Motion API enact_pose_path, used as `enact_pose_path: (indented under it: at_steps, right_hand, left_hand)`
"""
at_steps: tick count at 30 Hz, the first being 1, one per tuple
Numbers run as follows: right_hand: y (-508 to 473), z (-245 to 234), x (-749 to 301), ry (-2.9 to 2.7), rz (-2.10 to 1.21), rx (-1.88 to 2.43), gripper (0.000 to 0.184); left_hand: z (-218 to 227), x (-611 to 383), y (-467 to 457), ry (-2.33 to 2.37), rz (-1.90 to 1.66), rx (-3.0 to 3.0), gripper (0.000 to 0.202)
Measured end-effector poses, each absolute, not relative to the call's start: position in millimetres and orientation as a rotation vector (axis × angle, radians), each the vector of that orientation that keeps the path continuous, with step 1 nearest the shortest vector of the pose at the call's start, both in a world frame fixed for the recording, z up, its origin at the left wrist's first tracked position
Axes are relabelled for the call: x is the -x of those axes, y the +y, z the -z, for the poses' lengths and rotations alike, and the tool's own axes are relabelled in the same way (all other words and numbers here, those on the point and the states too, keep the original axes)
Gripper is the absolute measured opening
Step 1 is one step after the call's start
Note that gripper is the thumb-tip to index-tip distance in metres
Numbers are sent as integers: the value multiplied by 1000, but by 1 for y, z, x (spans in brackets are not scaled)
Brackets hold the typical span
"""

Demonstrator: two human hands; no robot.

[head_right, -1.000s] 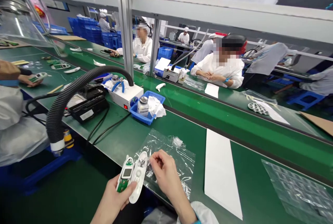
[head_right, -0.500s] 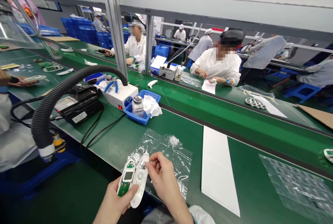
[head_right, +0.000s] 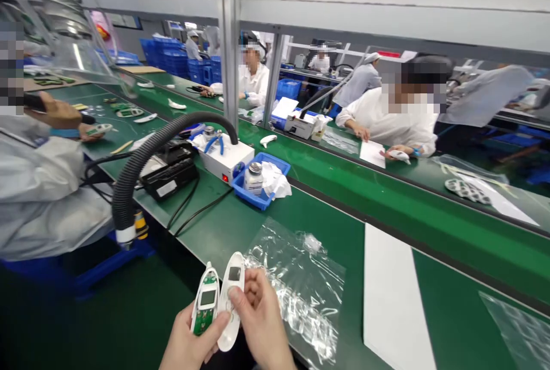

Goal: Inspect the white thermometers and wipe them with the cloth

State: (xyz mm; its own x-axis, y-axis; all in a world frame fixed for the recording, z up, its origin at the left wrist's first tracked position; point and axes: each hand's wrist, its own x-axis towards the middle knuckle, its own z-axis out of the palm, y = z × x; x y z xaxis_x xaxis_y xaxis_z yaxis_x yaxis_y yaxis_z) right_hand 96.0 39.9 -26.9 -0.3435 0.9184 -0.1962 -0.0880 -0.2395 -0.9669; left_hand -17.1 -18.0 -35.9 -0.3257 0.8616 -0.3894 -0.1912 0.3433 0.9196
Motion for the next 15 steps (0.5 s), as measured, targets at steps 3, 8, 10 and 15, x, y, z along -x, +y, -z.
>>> enact_pose_path:
  at_steps: [3,8,10,15]
  right_hand:
    - [31,43,-64,-1275,-1758,1065,38]
    - [39,72,24,-1200,-2036,1011,58]
    - [42,79,71,-1154,-2184,985,68]
    - [38,90,143,-1133,-2310,987,69]
  left_hand:
    - [44,36,-26,1527,-1305,-538,45]
    - [68,101,-37,1452,-1688,-132,58]
    - [76,136,-40,1418,-1802,17,57]
    - [90,187,-36,1393,-1918,121,53]
